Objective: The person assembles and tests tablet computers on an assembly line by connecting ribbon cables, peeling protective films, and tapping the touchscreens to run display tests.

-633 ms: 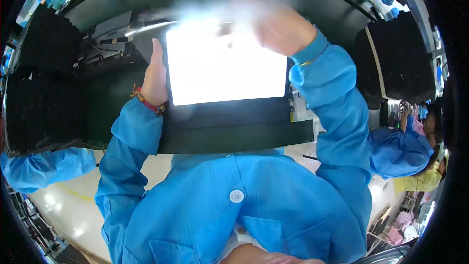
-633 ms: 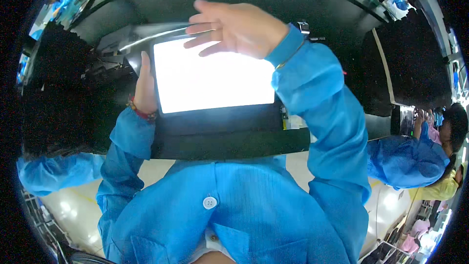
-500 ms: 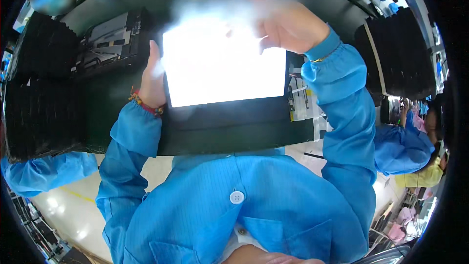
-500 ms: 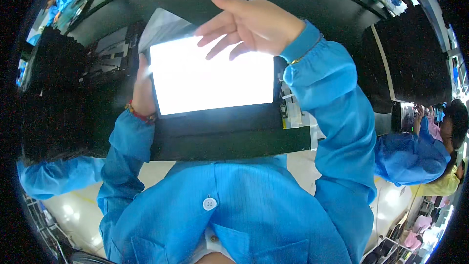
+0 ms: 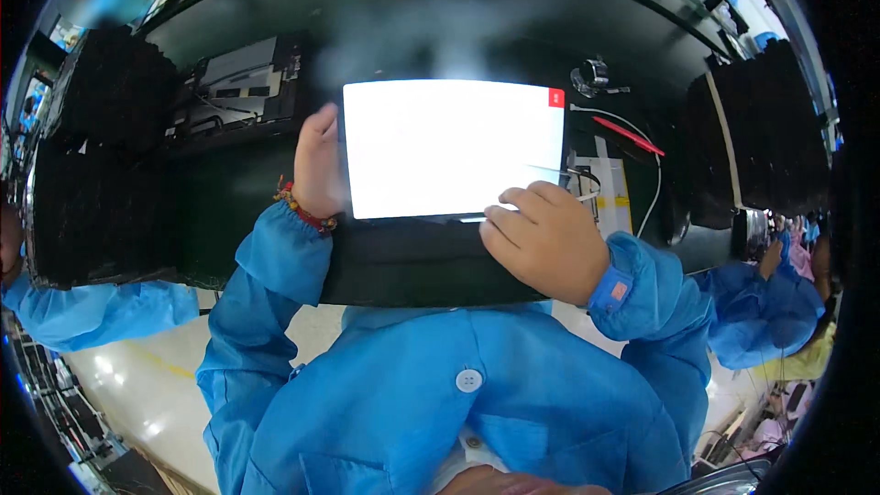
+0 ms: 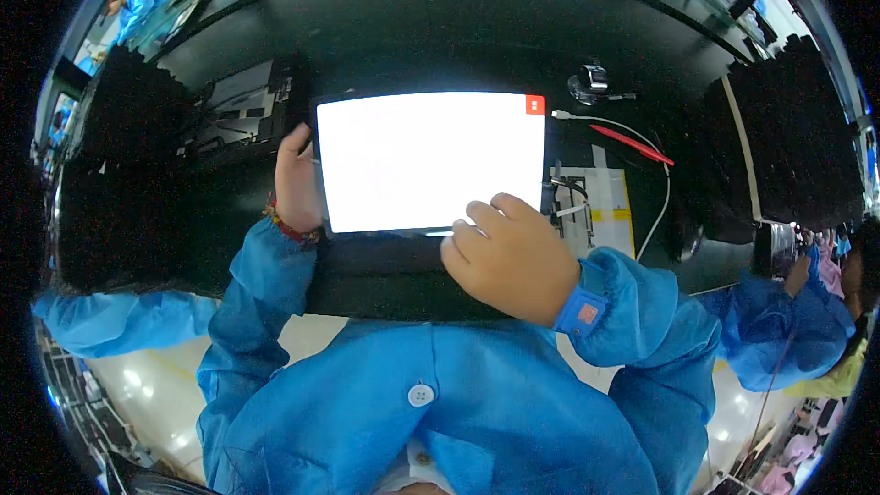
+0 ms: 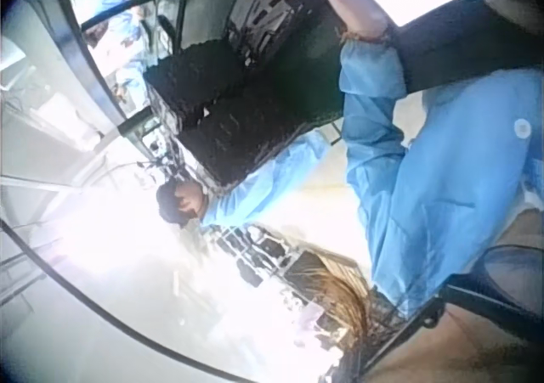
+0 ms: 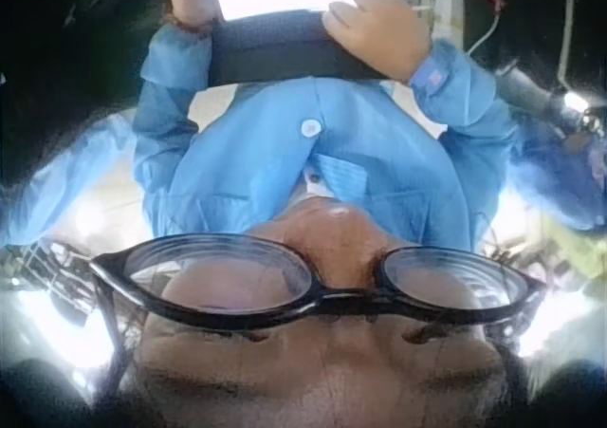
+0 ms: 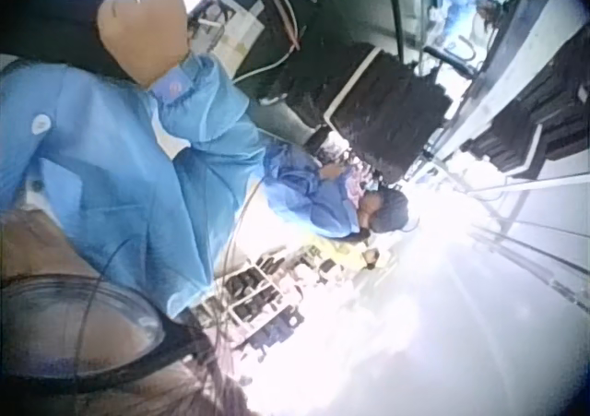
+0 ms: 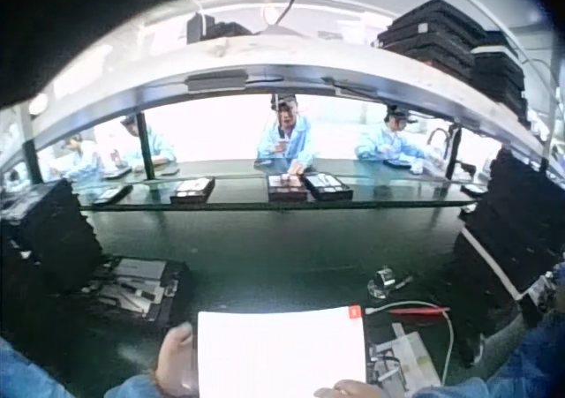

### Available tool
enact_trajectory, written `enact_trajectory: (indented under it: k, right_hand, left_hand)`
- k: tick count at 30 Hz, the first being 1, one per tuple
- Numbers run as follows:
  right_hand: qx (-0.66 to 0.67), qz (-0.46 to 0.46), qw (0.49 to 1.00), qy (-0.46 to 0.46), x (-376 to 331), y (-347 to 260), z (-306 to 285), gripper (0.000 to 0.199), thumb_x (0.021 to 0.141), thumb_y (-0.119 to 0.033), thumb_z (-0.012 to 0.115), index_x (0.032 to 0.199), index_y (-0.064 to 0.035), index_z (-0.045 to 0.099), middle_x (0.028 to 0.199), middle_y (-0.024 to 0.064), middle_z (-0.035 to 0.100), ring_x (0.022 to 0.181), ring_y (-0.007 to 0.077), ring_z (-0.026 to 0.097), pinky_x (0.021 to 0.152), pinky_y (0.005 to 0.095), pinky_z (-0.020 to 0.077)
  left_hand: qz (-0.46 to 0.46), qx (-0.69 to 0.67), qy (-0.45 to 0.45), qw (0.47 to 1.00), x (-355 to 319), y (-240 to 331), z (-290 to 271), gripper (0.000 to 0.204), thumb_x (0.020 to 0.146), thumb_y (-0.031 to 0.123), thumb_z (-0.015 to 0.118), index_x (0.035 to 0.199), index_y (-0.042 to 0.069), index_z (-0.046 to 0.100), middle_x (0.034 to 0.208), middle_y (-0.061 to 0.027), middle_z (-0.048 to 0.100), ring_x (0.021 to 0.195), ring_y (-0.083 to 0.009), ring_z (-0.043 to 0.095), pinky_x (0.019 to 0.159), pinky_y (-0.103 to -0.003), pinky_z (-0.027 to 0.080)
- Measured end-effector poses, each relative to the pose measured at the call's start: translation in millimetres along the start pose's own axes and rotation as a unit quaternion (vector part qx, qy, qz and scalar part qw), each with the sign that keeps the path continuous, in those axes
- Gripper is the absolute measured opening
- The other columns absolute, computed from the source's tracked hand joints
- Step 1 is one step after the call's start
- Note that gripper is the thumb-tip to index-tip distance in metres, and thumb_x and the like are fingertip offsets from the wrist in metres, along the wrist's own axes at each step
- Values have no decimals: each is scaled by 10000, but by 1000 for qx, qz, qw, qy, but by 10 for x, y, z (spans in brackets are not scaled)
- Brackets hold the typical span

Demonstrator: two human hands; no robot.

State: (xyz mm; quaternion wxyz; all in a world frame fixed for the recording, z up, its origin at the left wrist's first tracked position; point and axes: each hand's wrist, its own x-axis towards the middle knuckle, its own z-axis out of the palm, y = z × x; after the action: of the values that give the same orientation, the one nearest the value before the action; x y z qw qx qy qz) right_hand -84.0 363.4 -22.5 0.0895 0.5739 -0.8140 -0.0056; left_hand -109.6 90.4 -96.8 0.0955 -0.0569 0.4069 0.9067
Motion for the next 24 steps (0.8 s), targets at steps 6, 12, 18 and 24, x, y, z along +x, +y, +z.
enact_trajectory:
  k: [6, 12, 18, 24]
  right_hand:
    - [-19, 89, 995, 51, 110, 145, -20, 172, 758, -97, 577, 922, -44, 572, 975, 141, 594, 1012, 302, 543, 876, 415, 422]
    - [-6, 123, 973, 196, 689, 147, 110, 242, 733, -44, 675, 959, -85, 603, 1189, 136, 538, 1174, 308, 443, 973, 454, 365]
    - [118, 90, 964, 222, 501, 396, 98, 106, 730, -2, 578, 667, -87, 566, 1145, 112, 563, 1198, 304, 419, 987, 466, 348]
    - [447, 287, 782, 327, -887, 1188, 265, 240, 840, -34, 518, 606, -78, 488, 1184, 147, 519, 1113, 244, 477, 938, 366, 385]
  left_hand:
    - [7, 85, -71, 994, 0, 52, -23, 696, 635, 81, 523, 1310, 25, 363, 1241, -156, 474, 1147, -312, 465, 931, -400, 411]
    - [-5, 196, -50, 979, -31, 98, 110, 782, 666, 136, 692, 1347, 79, 314, 1236, -145, 480, 1177, -295, 450, 964, -420, 396]
    - [13, 114, -94, 989, -7, -25, -108, 776, 813, 483, 601, 1362, 45, 272, 1288, -140, 444, 1182, -283, 457, 976, -393, 385]
    - [-7, 98, -29, 995, -7, 54, 135, 653, 928, 532, 305, 1375, 55, 295, 1331, -148, 426, 1199, -264, 451, 975, -410, 388]
